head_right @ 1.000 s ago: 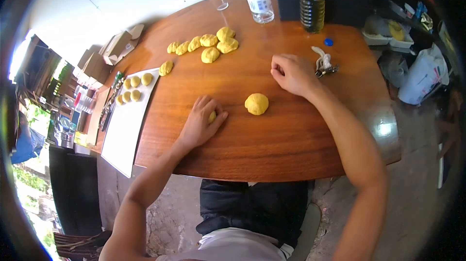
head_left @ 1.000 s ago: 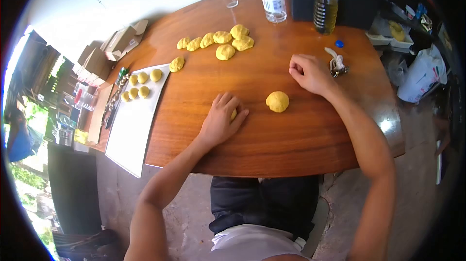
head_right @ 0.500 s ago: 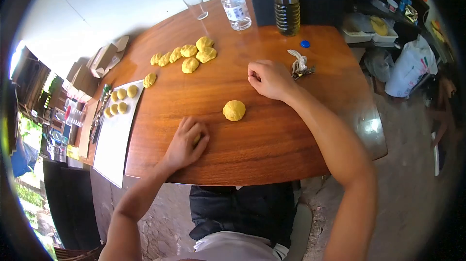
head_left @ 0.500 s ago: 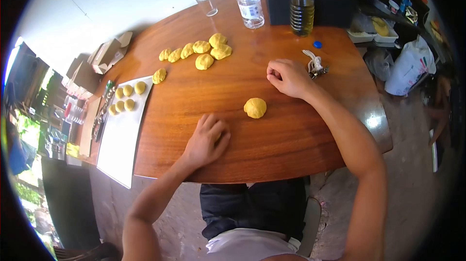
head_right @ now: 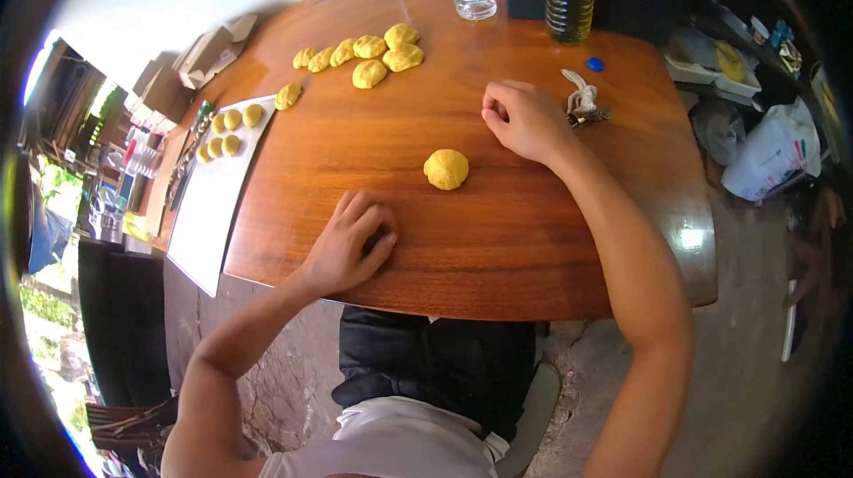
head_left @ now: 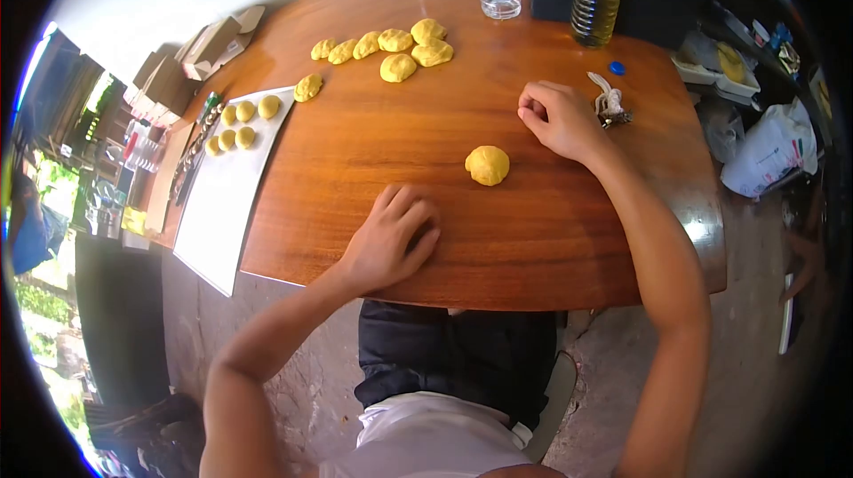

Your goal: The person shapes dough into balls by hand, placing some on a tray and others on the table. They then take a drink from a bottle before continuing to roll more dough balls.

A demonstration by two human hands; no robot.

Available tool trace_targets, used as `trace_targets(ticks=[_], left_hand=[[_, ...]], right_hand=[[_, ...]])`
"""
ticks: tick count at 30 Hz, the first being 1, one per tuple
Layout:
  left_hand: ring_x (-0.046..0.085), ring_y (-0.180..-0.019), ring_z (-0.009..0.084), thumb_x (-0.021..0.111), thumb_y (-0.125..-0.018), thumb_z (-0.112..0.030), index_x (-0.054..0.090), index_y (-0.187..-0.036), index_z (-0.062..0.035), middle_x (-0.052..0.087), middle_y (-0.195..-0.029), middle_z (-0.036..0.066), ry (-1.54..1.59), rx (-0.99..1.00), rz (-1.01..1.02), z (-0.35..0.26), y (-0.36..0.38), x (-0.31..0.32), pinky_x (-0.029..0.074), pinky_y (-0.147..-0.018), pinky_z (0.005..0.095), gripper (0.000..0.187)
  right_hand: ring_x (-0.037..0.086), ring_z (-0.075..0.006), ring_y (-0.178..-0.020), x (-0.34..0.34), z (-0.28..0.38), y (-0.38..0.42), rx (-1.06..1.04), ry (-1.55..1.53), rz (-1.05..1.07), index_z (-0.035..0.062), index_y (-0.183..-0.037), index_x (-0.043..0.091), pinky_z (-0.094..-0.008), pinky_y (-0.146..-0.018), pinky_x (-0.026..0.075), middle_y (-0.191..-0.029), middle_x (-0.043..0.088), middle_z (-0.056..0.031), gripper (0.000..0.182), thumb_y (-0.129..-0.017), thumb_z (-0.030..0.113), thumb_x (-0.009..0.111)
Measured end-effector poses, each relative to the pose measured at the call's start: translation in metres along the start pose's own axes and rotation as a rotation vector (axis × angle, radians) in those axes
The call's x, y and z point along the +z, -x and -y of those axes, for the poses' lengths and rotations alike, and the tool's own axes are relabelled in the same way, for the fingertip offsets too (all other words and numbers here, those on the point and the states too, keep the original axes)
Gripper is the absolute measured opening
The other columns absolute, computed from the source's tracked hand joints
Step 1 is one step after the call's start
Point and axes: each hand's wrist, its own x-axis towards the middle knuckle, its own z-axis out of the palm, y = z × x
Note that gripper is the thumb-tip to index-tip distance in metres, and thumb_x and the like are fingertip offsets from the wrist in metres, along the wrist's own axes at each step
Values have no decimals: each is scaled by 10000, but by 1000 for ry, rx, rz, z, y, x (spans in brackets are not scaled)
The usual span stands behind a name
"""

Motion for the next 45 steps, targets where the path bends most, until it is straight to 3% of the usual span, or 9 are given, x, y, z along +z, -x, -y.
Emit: trace_targets(ticks=[5, 7, 19, 26, 29, 33, 39, 42, 45], left_hand=[[621, -950, 395, 731, -933, -152, 662, -902, -38, 645, -949, 174, -189, -332, 41, 53, 67, -36, 502, -887, 494, 137], [626, -931, 406, 753, -914, -151, 668, -914, -37, 652, -976, 200, -252, -515, -163, 87, 44, -39, 512, -844, 488, 142], [607, -1040, 380, 707, -949, -149, 620, -1167, -43, 580, -1161, 171, 80, 73, -65, 75, -8, -8, 501, -935, 445, 258], [631, -1048, 381, 737, -946, -224, 670, -1080, -41, 630, -1041, 158, 3, -129, 85, 75, -23, -26, 525, -921, 481, 236], [635, -1036, 390, 756, -931, -296, 681, -993, -40, 644, -1012, 168, 20, 47, -84, 81, -42, 8, 528, -926, 481, 274], [613, -1059, 390, 734, -931, -312, 667, -982, -48, 633, -1035, 179, -34, 64, -180, 75, -19, 22, 506, -949, 477, 277], [627, -1047, 382, 740, -919, -295, 692, -988, -50, 658, -1041, 179, 43, -5, -234, 71, 41, 1, 506, -962, 482, 259], [670, -993, 362, 770, -902, -334, 729, -930, -68, 698, -920, 157, 198, -378, -80, 87, 5, -19, 527, -922, 486, 270], [650, -1027, 361, 743, -924, -352, 728, -939, -88, 683, -990, 157, 255, 34, -225, 83, -24, 18, 518, -925, 476, 265]], right_hand=[[693, -317, -745, 3, -6, -4, -4, -46, 18, 62, -914, 655, -428, -659, 525, -808, 702, -123, 97, -907, 136, 717], [700, -325, -754, 7, -5, -8, 19, 33, -2, 69, -917, 653, -431, -654, 525, -812, 707, -125, 98, -911, 142, 719], [559, -170, -647, 0, 1, -6, 41, 48, 45, 20, -927, 649, -337, -629, 466, -711, 586, -73, 100, -952, 100, 704], [513, -134, -632, 5, -17, -8, -19, 27, 48, 18, -929, 644, -312, -595, 420, -695, 556, -46, 107, -980, 102, 684], [497, -68, -692, 3, -22, -7, -48, -40, 74, 5, -958, 636, -267, -610, 410, -745, 560, -8, 107, -1024, 87, 651], [556, -85, -877, 4, -63, -8, -53, -123, 139, -2, -995, 624, -250, -800, 471, -893, 570, 0, 142, -1076, 113, 612], [457, -70, -738, 5, -62, -9, 41, 19, 130, 27, -987, 609, -265, -661, 391, -805, 517, 33, 165, -1084, 160, 602], [456, -73, -733, 5, -56, -9, 32, 50, 136, 31, -987, 610, -265, -657, 389, -800, 509, 33, 159, -1082, 159, 606], [451, -72, -732, 0, -52, -7, 45, 47, 122, 33, -985, 612, -264, -653, 383, -799, 506, 34, 156, -1081, 157, 607]])
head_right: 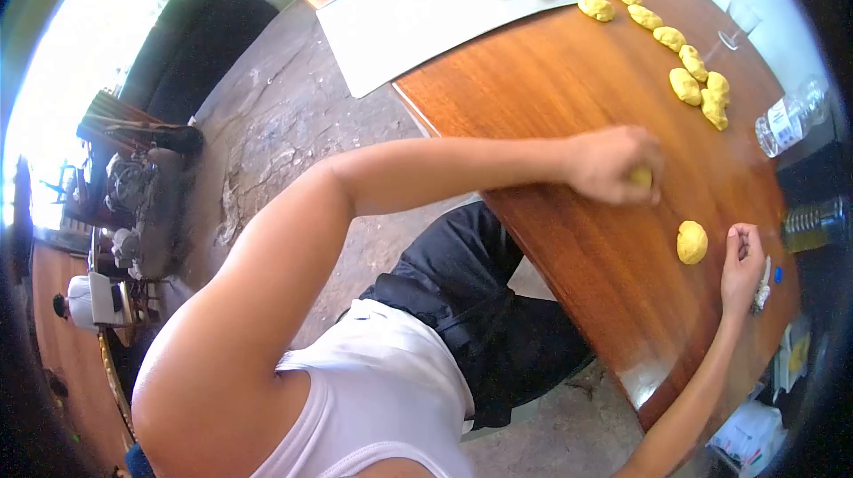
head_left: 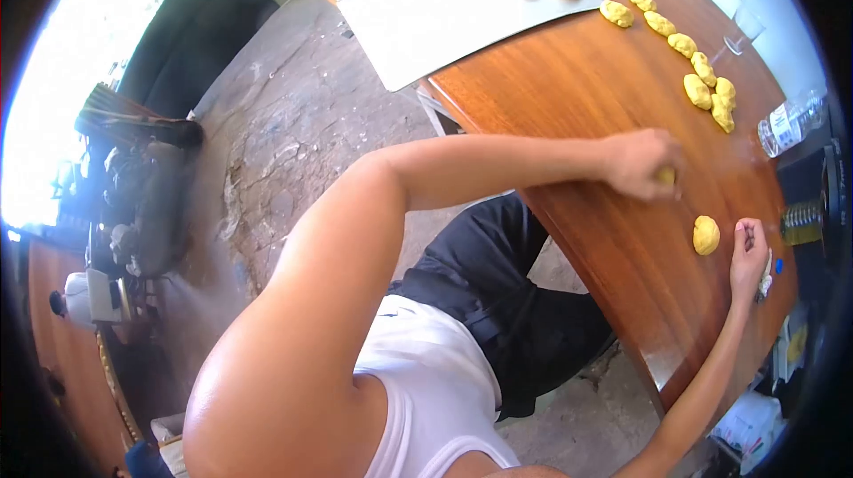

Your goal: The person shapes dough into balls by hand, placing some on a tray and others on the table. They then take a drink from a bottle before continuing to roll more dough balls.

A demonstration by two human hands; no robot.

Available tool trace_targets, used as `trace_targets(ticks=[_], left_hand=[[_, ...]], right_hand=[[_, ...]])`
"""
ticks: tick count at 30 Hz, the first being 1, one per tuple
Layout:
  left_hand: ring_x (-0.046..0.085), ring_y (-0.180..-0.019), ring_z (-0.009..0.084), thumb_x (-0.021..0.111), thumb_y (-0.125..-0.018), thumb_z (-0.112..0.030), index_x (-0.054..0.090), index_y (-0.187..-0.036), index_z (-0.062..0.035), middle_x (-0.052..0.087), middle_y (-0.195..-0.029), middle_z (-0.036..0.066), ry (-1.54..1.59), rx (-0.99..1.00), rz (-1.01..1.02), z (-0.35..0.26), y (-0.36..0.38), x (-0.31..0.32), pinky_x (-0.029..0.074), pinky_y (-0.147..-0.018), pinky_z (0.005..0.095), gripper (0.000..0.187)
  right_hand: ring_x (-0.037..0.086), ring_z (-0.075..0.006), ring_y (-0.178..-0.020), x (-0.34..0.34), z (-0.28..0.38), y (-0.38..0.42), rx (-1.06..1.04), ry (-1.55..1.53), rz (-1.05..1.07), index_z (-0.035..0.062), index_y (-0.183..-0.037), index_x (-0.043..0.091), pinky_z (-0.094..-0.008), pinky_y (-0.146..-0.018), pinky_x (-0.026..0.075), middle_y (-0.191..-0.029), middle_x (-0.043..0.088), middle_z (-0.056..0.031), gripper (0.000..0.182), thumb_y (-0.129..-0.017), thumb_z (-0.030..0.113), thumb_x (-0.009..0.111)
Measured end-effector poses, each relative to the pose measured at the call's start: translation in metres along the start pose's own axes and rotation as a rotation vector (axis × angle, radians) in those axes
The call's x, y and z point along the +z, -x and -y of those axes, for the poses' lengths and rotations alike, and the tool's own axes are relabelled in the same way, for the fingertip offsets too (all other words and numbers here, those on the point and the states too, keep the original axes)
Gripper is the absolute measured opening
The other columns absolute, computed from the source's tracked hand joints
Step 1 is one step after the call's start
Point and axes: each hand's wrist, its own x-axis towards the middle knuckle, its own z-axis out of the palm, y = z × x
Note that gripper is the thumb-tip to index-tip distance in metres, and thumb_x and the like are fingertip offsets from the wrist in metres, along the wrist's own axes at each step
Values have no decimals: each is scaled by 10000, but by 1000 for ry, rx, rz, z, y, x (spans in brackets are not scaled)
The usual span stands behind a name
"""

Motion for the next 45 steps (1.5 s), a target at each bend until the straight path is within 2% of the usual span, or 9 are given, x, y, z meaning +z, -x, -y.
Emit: trace_targets(ticks=[2, 11, 15, 18, 24, 30, 33, 39, 45], left_hand=[[621, -1060, 360, 720, -941, -375, 711, -977, -108, 649, -1046, 157, -223, 105, 65, -11, 12, 6, 507, -929, 466, 270], [605, -1071, 362, 740, -926, -389, 685, -1032, -48, 612, -1102, 185, -437, -292, -72, -49, 58, -36, 512, -964, 471, 361], [608, -1106, 377, 753, -898, -263, 702, -1054, -42, 627, -1181, 182, -312, 13, -80, -18, 15, -21, 515, -998, 462, 275], [608, -1142, 367, 717, -928, -214, 704, -1086, -34, 627, -1224, 167, -116, 9, 231, -24, 4, -3, 512, -1013, 464, 239], [586, -1301, 355, 719, -928, -145, 707, -1253, -47, 639, -1363, 138, -217, -34, 161, -71, 79, -35, 509, -1085, 444, 340], [606, -1157, 373, 719, -884, -123, 719, -1156, -43, 656, -1168, 159, -358, -100, 106, -35, 26, -28, 530, -992, 454, 284], [578, -1086, 377, 706, -883, -117, 639, -946, -35, 606, -1043, 155, -227, -32, 163, -39, 3, -6, 500, -971, 464, 123], [598, -1038, 377, 723, -887, -137, 665, -986, -50, 608, -1035, 146, -218, -36, 162, -76, 71, -36, 516, -947, 463, 145], [597, -987, 379, 742, -864, -153, 650, -967, -44, 610, -981, 167, -332, -113, 127, -27, 23, -34, 510, -905, 478, 176]], right_hand=[[448, -70, -733, 0, 0, 2, 22, -16, 2, 34, -982, 612, -262, -650, 379, -800, 503, 35, 156, -1081, 155, 607], [410, -43, -718, 3, -2, -1, -2, -59, 23, 44, -949, 588, -236, -636, 346, -786, 457, 54, 165, -1081, 142, 609], [424, -38, -720, 5, 3, -4, 15, -79, 11, 41, -957, 604, -229, -634, 352, -784, 472, 59, 158, -1074, 145, 619], [432, -46, -709, 3, 13, 1, -50, -39, -23, 32, -956, 619, -233, -627, 363, -779, 489, 59, 157, -1068, 142, 627], [479, -74, -658, 1, 31, 5, -80, -55, -71, 10, -929, 639, -273, -597, 401, -715, 541, 1, 110, -998, 89, 669], [527, -123, -643, 3, 38, 3, -58, -26, -96, 5, -920, 647, -300, -605, 433, -706, 575, -42, 105, -969, 88, 688], [540, -141, -646, 0, 45, 9, -46, -14, -114, 9, -917, 662, -315, -608, 445, -724, 594, -54, 99, -962, 90, 694], [552, -162, -639, -3, 52, 12, 10, -42, -109, 5, -919, 653, -329, -604, 444, -728, 613, -74, 105, -952, 88, 707], [548, -172, -612, -1, 50, 5, 43, 18, -72, 6, -910, 647, -339, -595, 444, -706, 608, -82, 100, -946, 76, 708]])
